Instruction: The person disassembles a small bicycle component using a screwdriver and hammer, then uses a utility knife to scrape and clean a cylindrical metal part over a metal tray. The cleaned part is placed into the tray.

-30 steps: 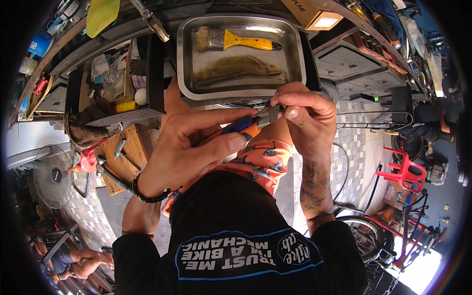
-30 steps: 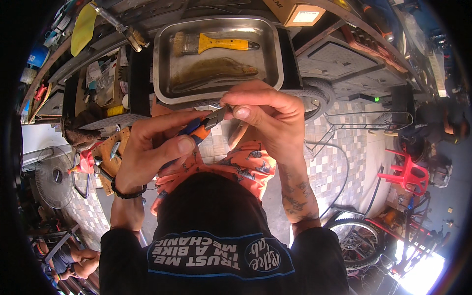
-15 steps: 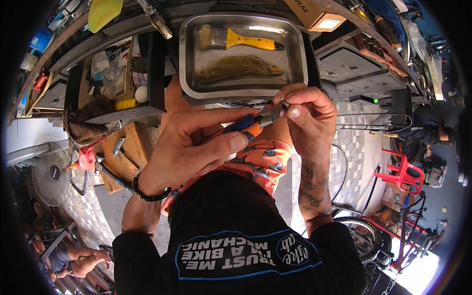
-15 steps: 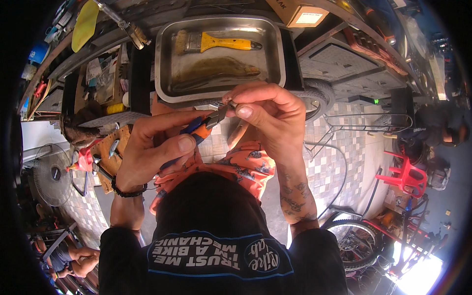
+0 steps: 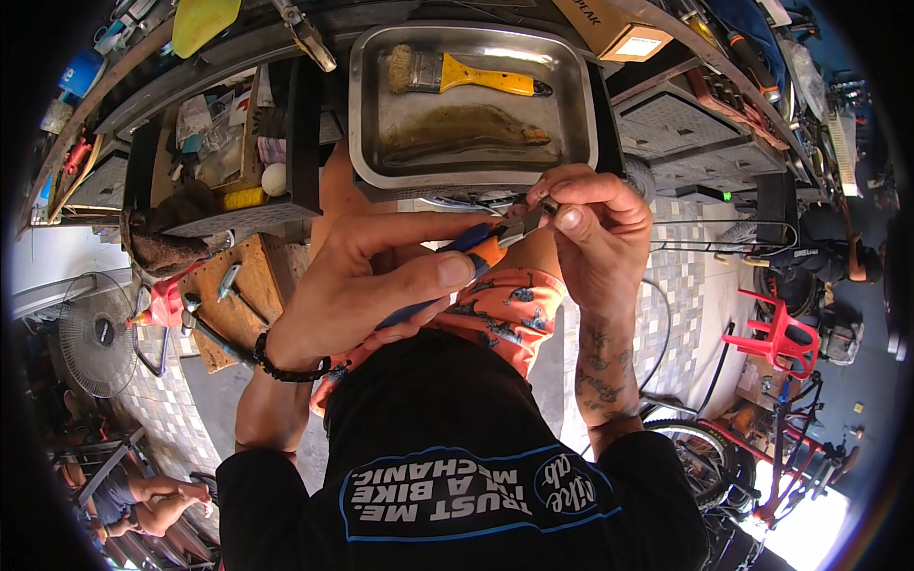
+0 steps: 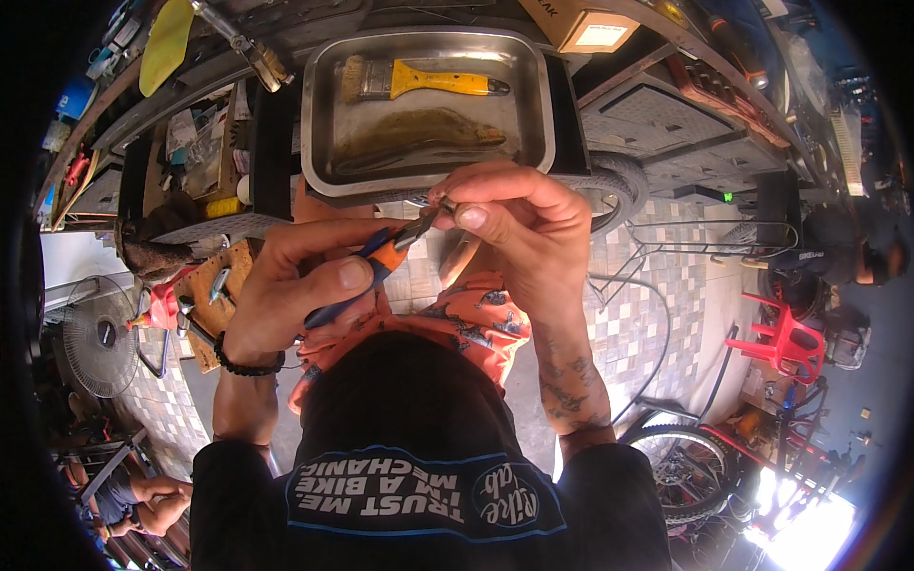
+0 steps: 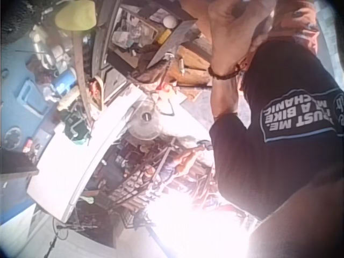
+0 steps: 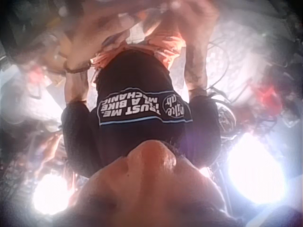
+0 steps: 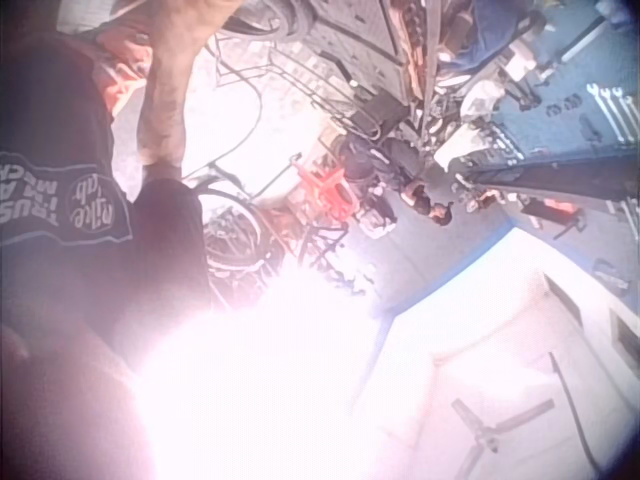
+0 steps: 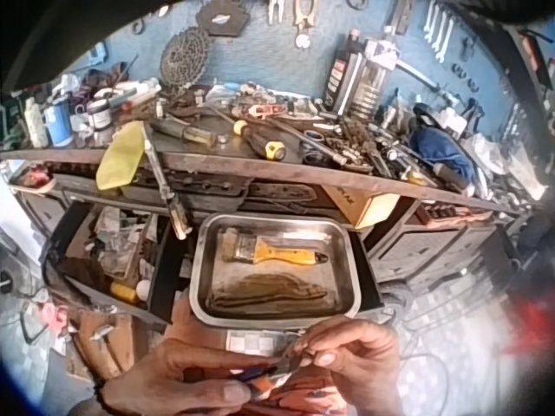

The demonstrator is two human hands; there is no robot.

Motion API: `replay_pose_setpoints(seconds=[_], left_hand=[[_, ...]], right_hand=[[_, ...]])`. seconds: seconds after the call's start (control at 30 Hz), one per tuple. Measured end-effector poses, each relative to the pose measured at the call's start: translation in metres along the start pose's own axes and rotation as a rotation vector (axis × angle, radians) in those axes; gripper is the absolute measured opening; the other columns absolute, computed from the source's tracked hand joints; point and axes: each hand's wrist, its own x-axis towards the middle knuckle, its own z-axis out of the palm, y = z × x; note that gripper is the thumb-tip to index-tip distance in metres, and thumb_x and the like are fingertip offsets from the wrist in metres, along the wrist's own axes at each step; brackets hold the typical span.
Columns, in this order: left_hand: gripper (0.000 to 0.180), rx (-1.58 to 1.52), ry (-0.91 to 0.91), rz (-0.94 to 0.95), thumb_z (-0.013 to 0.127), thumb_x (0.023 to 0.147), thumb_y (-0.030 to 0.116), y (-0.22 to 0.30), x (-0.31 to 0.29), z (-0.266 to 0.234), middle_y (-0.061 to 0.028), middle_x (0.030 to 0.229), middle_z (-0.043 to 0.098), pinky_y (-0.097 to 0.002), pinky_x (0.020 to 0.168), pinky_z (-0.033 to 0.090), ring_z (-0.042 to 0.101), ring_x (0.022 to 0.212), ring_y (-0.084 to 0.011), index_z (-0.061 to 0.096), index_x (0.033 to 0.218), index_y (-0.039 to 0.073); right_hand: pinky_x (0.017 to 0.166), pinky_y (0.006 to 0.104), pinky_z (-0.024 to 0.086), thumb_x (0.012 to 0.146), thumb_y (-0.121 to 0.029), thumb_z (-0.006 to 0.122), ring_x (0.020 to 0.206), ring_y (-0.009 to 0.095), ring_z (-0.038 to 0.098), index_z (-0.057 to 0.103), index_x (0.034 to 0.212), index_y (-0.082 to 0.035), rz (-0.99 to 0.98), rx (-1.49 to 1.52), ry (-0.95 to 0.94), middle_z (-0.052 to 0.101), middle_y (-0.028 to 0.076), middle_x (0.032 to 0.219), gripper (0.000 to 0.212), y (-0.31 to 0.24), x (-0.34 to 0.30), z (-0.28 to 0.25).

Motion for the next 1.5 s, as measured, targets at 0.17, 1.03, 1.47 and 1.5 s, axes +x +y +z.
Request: replay_pose_setpoints(seconds=[0.17, 1.03, 1.47, 1.5], left_hand=[[0.044, -0.016, 0.002, 0.014, 0.074, 0.099, 0.016, -0.003, -0.001, 0.003, -0.0033, 0.078, 0.065, -0.0197, 0.048, 0.039, 0.052, 0.055, -0.0038, 0.064, 0.139, -0.003], [0.046, 0.500, 0.114, 0.437, 0.075, 0.094, 0.002, -0.019, 0.001, 0.014, -0.0149, 0.126, 0.074, -0.0280, 0.097, 0.055, 0.071, 0.112, -0.0155, 0.064, 0.138, -0.003], [0.043, 0.093, 0.044, -0.005, 0.075, 0.099, 0.015, 0.006, -0.006, 0.008, 0.0055, 0.066, 0.055, -0.0213, 0.050, 0.027, 0.041, 0.055, -0.0011, 0.066, 0.138, -0.001], [0.043, 0.081, 0.053, -0.001, 0.075, 0.099, 0.016, 0.005, -0.006, 0.010, 0.0073, 0.062, 0.050, -0.0218, 0.048, 0.022, 0.036, 0.052, -0.0005, 0.066, 0.138, -0.001]], right_hand=[[0.083, 0.0308, 0.062, 0.094, 0.004, 0.073, 0.091, 0.020, 0.074, 0.073, 0.106, 0.004, 0.009, 0.026, 0.081, 0.074, 0.020, 0.108, 0.013, 0.003, -0.005, 0.004], [0.082, 0.0254, 0.062, 0.094, -0.002, 0.075, 0.099, 0.018, 0.072, 0.072, 0.110, 0.002, 0.053, 0.116, 0.154, 0.074, 0.018, 0.111, 0.016, 0.004, -0.010, 0.011], [0.082, 0.0333, 0.065, 0.090, 0.006, 0.075, 0.097, 0.025, 0.074, 0.073, 0.101, 0.005, 0.017, -0.012, 0.000, 0.073, 0.020, 0.105, 0.011, -0.004, -0.002, -0.002], [0.082, 0.0334, 0.065, 0.090, 0.006, 0.075, 0.097, 0.025, 0.074, 0.073, 0.101, 0.005, 0.018, -0.013, 0.003, 0.073, 0.020, 0.105, 0.011, -0.003, -0.003, -0.001]])
